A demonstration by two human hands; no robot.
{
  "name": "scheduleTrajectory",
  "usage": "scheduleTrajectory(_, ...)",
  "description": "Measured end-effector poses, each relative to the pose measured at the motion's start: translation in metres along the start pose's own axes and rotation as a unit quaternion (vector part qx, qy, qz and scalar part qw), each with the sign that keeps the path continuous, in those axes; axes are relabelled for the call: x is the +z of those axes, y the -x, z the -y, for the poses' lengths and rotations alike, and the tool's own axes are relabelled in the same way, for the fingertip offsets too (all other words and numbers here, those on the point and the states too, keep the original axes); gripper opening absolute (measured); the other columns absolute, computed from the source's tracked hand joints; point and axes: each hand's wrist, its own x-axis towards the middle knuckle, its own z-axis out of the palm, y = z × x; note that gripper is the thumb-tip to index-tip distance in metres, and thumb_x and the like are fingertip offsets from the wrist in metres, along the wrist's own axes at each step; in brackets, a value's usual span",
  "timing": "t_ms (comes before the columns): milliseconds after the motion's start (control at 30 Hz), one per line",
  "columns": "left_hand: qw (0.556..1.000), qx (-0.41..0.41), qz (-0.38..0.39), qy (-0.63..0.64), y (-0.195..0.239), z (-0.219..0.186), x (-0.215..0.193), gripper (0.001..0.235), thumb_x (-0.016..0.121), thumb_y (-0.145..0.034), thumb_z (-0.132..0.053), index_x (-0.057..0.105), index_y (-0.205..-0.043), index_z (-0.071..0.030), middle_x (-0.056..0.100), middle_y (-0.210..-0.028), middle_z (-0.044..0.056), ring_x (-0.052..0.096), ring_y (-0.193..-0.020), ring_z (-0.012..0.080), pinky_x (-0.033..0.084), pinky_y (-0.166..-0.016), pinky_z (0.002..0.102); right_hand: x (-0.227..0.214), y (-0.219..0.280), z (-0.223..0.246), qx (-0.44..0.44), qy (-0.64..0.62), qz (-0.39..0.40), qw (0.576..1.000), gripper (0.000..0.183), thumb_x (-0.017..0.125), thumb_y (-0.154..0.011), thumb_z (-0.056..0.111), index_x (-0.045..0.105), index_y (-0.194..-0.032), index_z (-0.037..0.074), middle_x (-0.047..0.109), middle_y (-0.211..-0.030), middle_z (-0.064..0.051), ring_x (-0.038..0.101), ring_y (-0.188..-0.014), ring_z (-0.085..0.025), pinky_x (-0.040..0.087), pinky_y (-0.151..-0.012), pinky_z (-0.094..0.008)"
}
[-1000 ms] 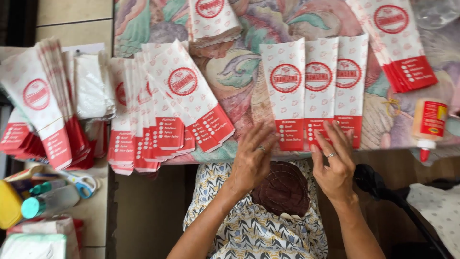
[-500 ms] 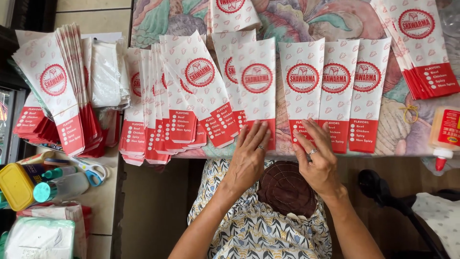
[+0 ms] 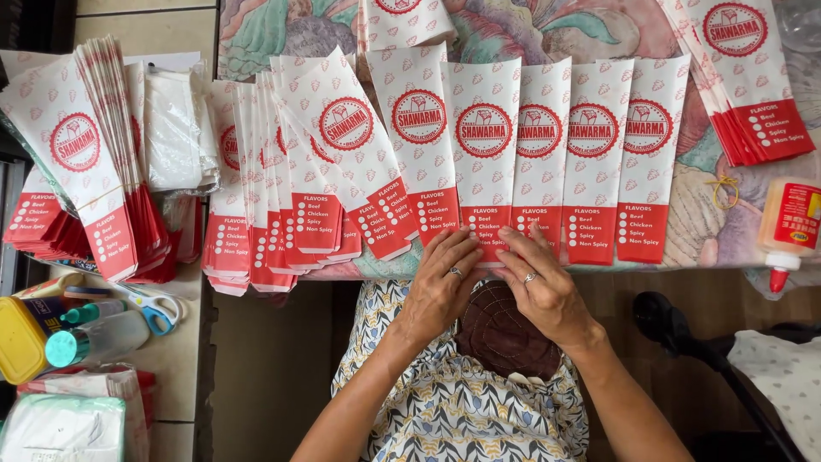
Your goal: The person is arranging paper bags in an overlapping row, applying glue to the top edges, and then stacking them together.
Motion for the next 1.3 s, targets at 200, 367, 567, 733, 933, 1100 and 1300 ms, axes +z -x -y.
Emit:
scheduleTrajectory(200,1.000,0.004,0.000,-0.001,0.004,0.001,0.000,0.016,0.077,-0.090,-0.015,0.076,-0.100,-0.003,0.075,-0.116,0.013,0.067,-0.121,0.0322,0.049,-0.109,0.050,0.006,0.003,-0.005,-0.028,-0.019,-0.019,0.999,0.013,0.076,-0.087,0.002,0.075,-0.099,0.000,0.069,-0.132,-0.014,0.065,-0.125,-0.030,0.042,-0.119,-0.049)
scheduleTrajectory(367,1.000,0.005,-0.021,0.006,0.000,-0.003,-0.002,0.010,0.076,-0.091,-0.010,0.076,-0.095,-0.001,0.076,-0.110,0.014,0.069,-0.116,0.0339,0.050,-0.106,0.050,0.005,0.003,-0.004,-0.034,-0.022,-0.022,0.999,0.009,0.076,-0.088,0.004,0.075,-0.096,0.000,0.071,-0.131,-0.013,0.066,-0.124,-0.029,0.044,-0.118,-0.048)
scheduleTrajectory(567,0.998,-0.042,-0.045,0.003,-0.003,-0.006,0.008,0.007,0.077,-0.089,-0.008,0.077,-0.090,-0.002,0.076,-0.103,0.013,0.071,-0.111,0.0321,0.052,-0.103,0.049,0.007,-0.001,-0.002,0.026,-0.046,-0.035,0.998,0.006,0.077,-0.089,0.004,0.074,-0.090,-0.001,0.073,-0.123,-0.012,0.069,-0.118,-0.028,0.043,-0.118,-0.047)
scheduleTrajectory(733,0.986,-0.136,-0.057,0.081,-0.004,-0.008,0.010,0.009,0.075,-0.087,0.002,0.077,-0.095,0.000,0.075,-0.100,0.013,0.070,-0.111,0.0340,0.051,-0.103,0.048,-0.001,-0.010,0.002,0.120,-0.116,-0.034,0.985,0.007,0.081,-0.085,0.004,0.074,-0.086,0.001,0.075,-0.118,-0.008,0.070,-0.116,-0.025,0.042,-0.119,-0.042)
scheduleTrajectory(933,0.992,-0.096,-0.071,0.042,-0.006,-0.005,-0.003,0.024,0.061,-0.093,0.010,0.077,-0.106,-0.003,0.074,-0.114,0.015,0.066,-0.120,0.0362,0.049,-0.104,0.047,-0.003,-0.015,0.006,0.134,-0.114,-0.008,0.984,0.012,0.079,-0.082,-0.005,0.077,-0.091,0.001,0.075,-0.118,-0.009,0.071,-0.113,-0.027,0.040,-0.119,-0.042)
scheduleTrajectory(1100,0.982,-0.141,-0.044,-0.118,0.003,0.020,-0.012,0.037,0.059,-0.102,-0.013,0.058,-0.139,-0.004,0.058,-0.143,0.018,0.053,-0.136,0.0354,0.034,-0.117,0.052,0.000,-0.005,0.002,0.104,-0.060,0.016,0.993,0.018,0.073,-0.088,-0.004,0.077,-0.105,0.000,0.072,-0.125,-0.012,0.065,-0.122,-0.031,0.036,-0.122,-0.044)
scheduleTrajectory(1300,0.979,-0.157,-0.033,-0.127,0.025,0.041,-0.036,0.052,0.059,-0.103,-0.019,0.043,-0.151,-0.003,0.042,-0.155,0.025,0.052,-0.135,0.0406,0.040,-0.112,0.054,-0.002,-0.007,0.006,0.084,-0.048,0.034,0.995,0.017,0.069,-0.092,-0.001,0.075,-0.108,0.001,0.070,-0.130,-0.011,0.064,-0.124,-0.031,0.034,-0.123,-0.047)
